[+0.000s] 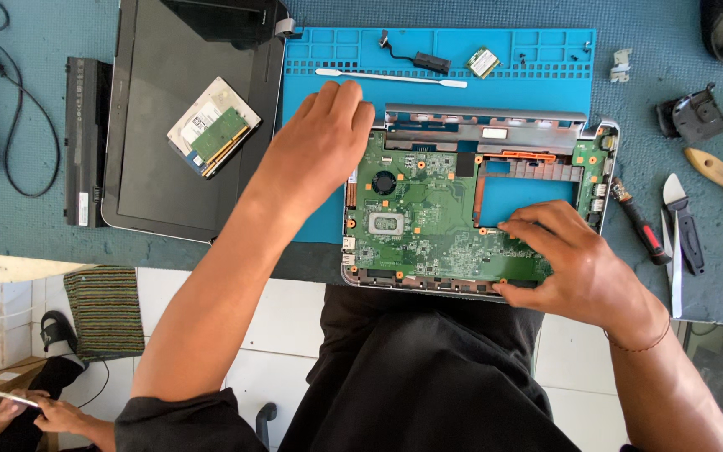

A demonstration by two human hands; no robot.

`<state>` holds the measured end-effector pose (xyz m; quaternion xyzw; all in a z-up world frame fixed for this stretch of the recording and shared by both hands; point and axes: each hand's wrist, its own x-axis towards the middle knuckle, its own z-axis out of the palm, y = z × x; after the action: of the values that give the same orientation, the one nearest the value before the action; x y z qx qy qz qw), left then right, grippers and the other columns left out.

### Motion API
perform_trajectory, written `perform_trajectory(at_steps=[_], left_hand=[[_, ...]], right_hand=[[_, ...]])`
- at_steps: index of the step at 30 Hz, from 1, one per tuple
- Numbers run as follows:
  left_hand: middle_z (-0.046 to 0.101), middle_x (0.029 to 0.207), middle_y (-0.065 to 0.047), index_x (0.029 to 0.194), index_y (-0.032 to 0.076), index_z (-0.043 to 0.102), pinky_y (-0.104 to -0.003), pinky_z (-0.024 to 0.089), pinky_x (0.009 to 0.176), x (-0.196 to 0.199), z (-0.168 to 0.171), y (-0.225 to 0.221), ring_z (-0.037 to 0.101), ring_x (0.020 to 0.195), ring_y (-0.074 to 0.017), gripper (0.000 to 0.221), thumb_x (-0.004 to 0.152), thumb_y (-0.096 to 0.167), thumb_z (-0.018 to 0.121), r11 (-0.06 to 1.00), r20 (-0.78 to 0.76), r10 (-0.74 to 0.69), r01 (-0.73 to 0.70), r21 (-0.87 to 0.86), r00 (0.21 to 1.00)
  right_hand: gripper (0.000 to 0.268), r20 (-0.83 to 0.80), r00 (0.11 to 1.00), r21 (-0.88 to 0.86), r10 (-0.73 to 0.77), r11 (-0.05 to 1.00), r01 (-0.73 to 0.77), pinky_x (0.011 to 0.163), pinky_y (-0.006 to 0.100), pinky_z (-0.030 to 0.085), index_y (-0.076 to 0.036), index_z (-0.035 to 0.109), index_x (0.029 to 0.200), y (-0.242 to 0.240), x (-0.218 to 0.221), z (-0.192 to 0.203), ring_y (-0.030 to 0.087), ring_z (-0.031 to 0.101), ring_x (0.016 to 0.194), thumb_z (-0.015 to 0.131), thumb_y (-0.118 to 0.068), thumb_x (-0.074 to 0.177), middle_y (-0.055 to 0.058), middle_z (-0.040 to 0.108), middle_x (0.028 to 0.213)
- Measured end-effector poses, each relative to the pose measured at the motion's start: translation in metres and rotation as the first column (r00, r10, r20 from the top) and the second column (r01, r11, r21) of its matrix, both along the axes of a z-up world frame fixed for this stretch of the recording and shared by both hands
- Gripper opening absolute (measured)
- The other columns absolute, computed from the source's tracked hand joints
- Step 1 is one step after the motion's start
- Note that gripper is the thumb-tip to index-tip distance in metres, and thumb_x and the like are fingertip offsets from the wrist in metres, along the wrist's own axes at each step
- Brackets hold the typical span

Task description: The person removes screws from a laptop motherboard using a screwdriver and a plastic spudger. They lift the motherboard out of the laptop chassis and place it on a blue mat. The person then uses a screwdriver to remove screws from the cooling fan and heatsink, detaching them from the board.

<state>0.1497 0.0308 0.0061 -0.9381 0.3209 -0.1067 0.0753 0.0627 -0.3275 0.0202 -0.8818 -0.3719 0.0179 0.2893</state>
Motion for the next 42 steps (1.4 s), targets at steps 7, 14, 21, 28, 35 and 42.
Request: perform_trajectory(at_steps=[7, 14, 21, 28, 35, 42], left_hand=[[0.053, 0.128, -0.018, 0.119, 0.003, 0.056, -0.048, 0.055, 0.104, 0.011, 0.008, 0.005, 0.055, 0.118, -0.0323, 0.027, 0.095, -0.004, 0.066, 1.0, -0.167, 0.008, -0.012, -0.025, 0.986], [0.049, 0.108, -0.014, 0.108, 0.004, 0.048, -0.045, 0.04, 0.074, -0.002, 0.032, 0.009, 0.046, 0.096, -0.0316, 0.02, 0.097, -0.012, 0.053, 0.93, -0.397, -0.049, -0.103, -0.352, 0.916], [0.049, 0.125, -0.013, 0.136, 0.0, 0.058, -0.05, 0.052, 0.089, -0.011, 0.019, 0.019, 0.049, 0.119, -0.0371, 0.027, 0.111, 0.007, 0.051, 0.782, -0.515, -0.115, -0.243, -0.574, 0.849], [0.051, 0.132, -0.014, 0.136, 0.002, 0.056, -0.052, 0.05, 0.092, -0.015, 0.029, 0.022, 0.05, 0.126, -0.038, 0.026, 0.112, 0.01, 0.049, 0.751, -0.538, -0.19, -0.231, -0.619, 0.821], [0.052, 0.143, -0.009, 0.144, 0.015, 0.052, -0.044, 0.052, 0.091, -0.032, 0.04, 0.023, 0.059, 0.113, -0.0277, 0.038, 0.106, 0.023, 0.054, 0.616, -0.634, -0.23, -0.394, -0.682, 0.738], [0.034, 0.162, -0.009, 0.148, 0.021, 0.041, -0.038, 0.075, 0.078, -0.059, 0.062, -0.003, 0.065, 0.104, -0.0269, 0.054, 0.1, 0.028, 0.065, 0.294, -0.738, -0.254, -0.677, -0.675, 0.625]], right_hand=[[0.066, 0.02, 1.0, -0.022, 0.0, 1.0, 0.0, 0.099, 0.045, 0.054, 0.001, 0.067, 0.125, 0.003, 0.001, 0.002, 0.033, 0.062, 0.111, 0.091, -0.03, 0.073, 0.016, 0.061, 0.119], [0.065, 0.004, 1.0, -0.015, 0.003, 1.0, -0.003, 0.102, 0.045, 0.053, 0.003, 0.066, 0.125, 0.004, 0.0, 0.009, 0.032, 0.062, 0.112, 0.089, -0.03, 0.075, 0.016, 0.062, 0.119], [0.069, -0.111, 0.992, -0.028, -0.067, 0.998, 0.064, 0.104, 0.036, 0.052, -0.002, 0.065, 0.128, -0.003, -0.002, 0.007, 0.025, 0.063, 0.119, 0.088, -0.028, 0.069, 0.013, 0.061, 0.125], [0.071, -0.161, 0.981, -0.002, -0.11, 0.994, 0.111, 0.102, 0.036, 0.053, -0.006, 0.067, 0.127, -0.005, -0.003, 0.0, 0.023, 0.064, 0.118, 0.091, -0.027, 0.064, 0.011, 0.062, 0.125], [0.067, -0.092, 0.995, 0.071, -0.047, 0.996, 0.054, 0.102, 0.04, 0.054, 0.001, 0.066, 0.126, -0.005, -0.002, -0.005, 0.029, 0.063, 0.116, 0.09, -0.025, 0.069, 0.016, 0.062, 0.124], [0.071, -0.102, 0.994, 0.103, -0.024, 0.994, 0.034, 0.101, 0.041, 0.056, 0.004, 0.063, 0.128, -0.007, -0.003, -0.004, 0.031, 0.063, 0.119, 0.092, -0.029, 0.071, 0.018, 0.06, 0.126]])
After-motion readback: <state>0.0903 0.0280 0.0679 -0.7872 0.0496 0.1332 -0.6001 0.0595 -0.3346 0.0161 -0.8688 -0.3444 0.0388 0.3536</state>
